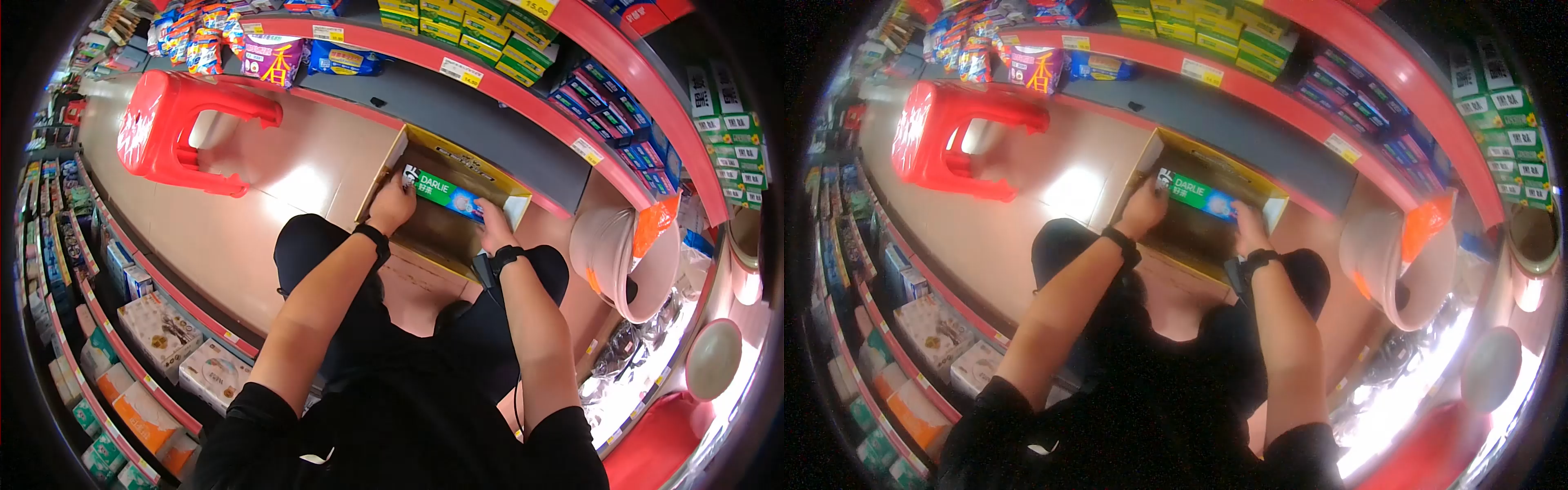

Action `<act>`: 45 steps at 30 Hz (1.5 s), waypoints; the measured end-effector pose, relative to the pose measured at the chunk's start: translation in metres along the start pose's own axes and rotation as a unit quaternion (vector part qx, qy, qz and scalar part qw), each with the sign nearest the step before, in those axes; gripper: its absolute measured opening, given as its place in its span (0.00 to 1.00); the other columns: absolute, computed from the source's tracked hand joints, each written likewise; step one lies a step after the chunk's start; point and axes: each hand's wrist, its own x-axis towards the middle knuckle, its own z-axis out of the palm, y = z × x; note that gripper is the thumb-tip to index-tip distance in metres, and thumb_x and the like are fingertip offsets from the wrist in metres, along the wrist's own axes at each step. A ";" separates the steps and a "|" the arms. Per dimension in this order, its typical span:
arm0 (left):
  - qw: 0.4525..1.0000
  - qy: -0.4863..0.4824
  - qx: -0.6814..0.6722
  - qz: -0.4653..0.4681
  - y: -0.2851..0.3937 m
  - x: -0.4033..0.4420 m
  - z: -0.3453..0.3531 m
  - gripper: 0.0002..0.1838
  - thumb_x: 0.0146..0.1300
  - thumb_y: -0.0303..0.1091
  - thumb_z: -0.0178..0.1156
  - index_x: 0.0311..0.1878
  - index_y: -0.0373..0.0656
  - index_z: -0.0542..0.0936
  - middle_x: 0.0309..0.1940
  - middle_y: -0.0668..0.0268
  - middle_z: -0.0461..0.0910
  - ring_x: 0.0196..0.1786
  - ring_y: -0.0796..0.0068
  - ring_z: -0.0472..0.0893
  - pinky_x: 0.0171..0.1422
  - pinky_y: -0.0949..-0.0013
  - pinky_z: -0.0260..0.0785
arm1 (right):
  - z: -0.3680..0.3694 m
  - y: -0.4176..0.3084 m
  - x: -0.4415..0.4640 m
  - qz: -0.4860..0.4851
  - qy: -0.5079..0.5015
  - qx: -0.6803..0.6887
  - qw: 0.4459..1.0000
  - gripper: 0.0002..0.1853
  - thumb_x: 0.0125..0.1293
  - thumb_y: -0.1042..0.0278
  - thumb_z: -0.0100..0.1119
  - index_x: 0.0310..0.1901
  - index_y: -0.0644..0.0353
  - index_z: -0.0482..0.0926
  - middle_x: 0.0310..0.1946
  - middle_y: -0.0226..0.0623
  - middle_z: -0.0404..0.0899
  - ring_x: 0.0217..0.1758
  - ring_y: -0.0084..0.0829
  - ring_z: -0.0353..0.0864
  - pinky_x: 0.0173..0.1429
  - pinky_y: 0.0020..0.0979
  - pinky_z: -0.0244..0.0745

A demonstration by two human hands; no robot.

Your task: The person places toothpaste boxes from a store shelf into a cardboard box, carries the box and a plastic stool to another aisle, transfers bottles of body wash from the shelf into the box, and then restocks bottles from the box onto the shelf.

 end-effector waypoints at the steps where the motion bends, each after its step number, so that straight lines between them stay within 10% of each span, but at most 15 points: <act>1: 1.000 0.004 0.000 -0.004 -0.010 0.004 0.005 0.28 0.67 0.41 0.51 0.69 0.42 0.68 0.56 0.42 0.78 0.57 0.40 0.78 0.62 0.47 0.70 | -0.003 0.003 0.005 0.000 -0.004 -0.003 1.000 0.28 0.60 0.54 0.66 0.60 0.52 0.72 0.61 0.38 0.72 0.68 0.39 0.65 0.77 0.48 0.48; 7: 0.999 -0.050 -0.011 0.004 -0.011 0.000 0.004 0.27 0.64 0.35 0.52 0.67 0.40 0.69 0.62 0.44 0.73 0.62 0.43 0.75 0.65 0.50 0.69 | -0.001 0.001 0.003 -0.084 -0.028 0.014 0.996 0.24 0.63 0.57 0.63 0.61 0.47 0.74 0.63 0.29 0.73 0.69 0.35 0.65 0.76 0.34 0.51; 13: 0.959 0.117 -0.096 0.238 0.041 -0.023 -0.053 0.18 0.61 0.28 0.56 0.55 0.46 0.78 0.45 0.55 0.78 0.48 0.46 0.79 0.54 0.50 0.72 | 0.004 -0.022 -0.057 -0.115 -0.136 -0.010 0.984 0.16 0.70 0.66 0.57 0.57 0.57 0.76 0.46 0.32 0.80 0.48 0.23 0.77 0.55 0.32 0.70; 17: 0.946 0.243 0.118 0.176 0.041 -0.011 -0.076 0.18 0.59 0.29 0.59 0.55 0.44 0.77 0.46 0.53 0.77 0.48 0.47 0.80 0.52 0.52 0.74 | -0.018 -0.045 -0.085 -0.399 0.028 -0.293 0.869 0.22 0.67 0.69 0.59 0.62 0.60 0.72 0.51 0.43 0.80 0.52 0.39 0.79 0.56 0.38 0.73; 19: 0.930 0.297 0.152 0.157 0.035 0.000 -0.076 0.19 0.59 0.29 0.59 0.55 0.42 0.76 0.47 0.51 0.77 0.48 0.48 0.80 0.51 0.53 0.75 | -0.022 -0.063 -0.101 -0.569 0.259 -0.497 0.602 0.26 0.63 0.70 0.62 0.63 0.59 0.70 0.46 0.48 0.79 0.48 0.45 0.80 0.54 0.43 0.75; 20: 0.961 0.191 0.163 0.116 0.030 0.006 -0.074 0.21 0.58 0.29 0.59 0.57 0.41 0.74 0.48 0.50 0.79 0.49 0.48 0.81 0.50 0.53 0.75 | -0.022 -0.068 -0.104 -0.554 0.302 -0.518 0.578 0.30 0.60 0.70 0.62 0.65 0.61 0.68 0.48 0.56 0.78 0.50 0.53 0.78 0.55 0.48 0.75; 22: 0.976 -0.050 0.207 0.050 0.030 0.017 -0.083 0.21 0.59 0.29 0.57 0.58 0.37 0.73 0.47 0.47 0.83 0.50 0.47 0.84 0.51 0.53 0.77 | -0.054 -0.063 -0.062 -0.446 0.217 -0.552 0.670 0.29 0.61 0.70 0.61 0.65 0.62 0.67 0.49 0.58 0.78 0.52 0.55 0.78 0.56 0.48 0.74; 24: 0.973 -0.051 0.221 0.037 0.036 0.009 -0.079 0.20 0.60 0.29 0.57 0.56 0.36 0.74 0.45 0.47 0.83 0.50 0.47 0.84 0.52 0.53 0.77 | -0.059 -0.067 -0.047 -0.328 0.127 -0.566 0.746 0.29 0.62 0.70 0.60 0.65 0.63 0.67 0.51 0.61 0.78 0.54 0.57 0.78 0.57 0.49 0.74; 34: 0.925 -0.192 0.316 0.088 0.033 0.000 -0.088 0.14 0.60 0.30 0.59 0.48 0.34 0.77 0.44 0.48 0.84 0.50 0.49 0.84 0.53 0.54 0.77 | -0.050 -0.081 -0.037 -0.272 0.120 -0.616 0.729 0.19 0.67 0.68 0.51 0.55 0.73 0.67 0.47 0.67 0.79 0.54 0.60 0.79 0.58 0.50 0.74; 45: 0.965 -0.036 0.223 0.135 0.050 -0.008 -0.081 0.40 0.60 0.32 0.56 0.74 0.33 0.55 0.61 0.39 0.70 0.51 0.43 0.82 0.52 0.49 0.77 | -0.060 -0.060 -0.035 -0.362 0.152 -0.571 0.721 0.25 0.65 0.65 0.54 0.60 0.71 0.69 0.47 0.62 0.80 0.53 0.57 0.80 0.56 0.49 0.75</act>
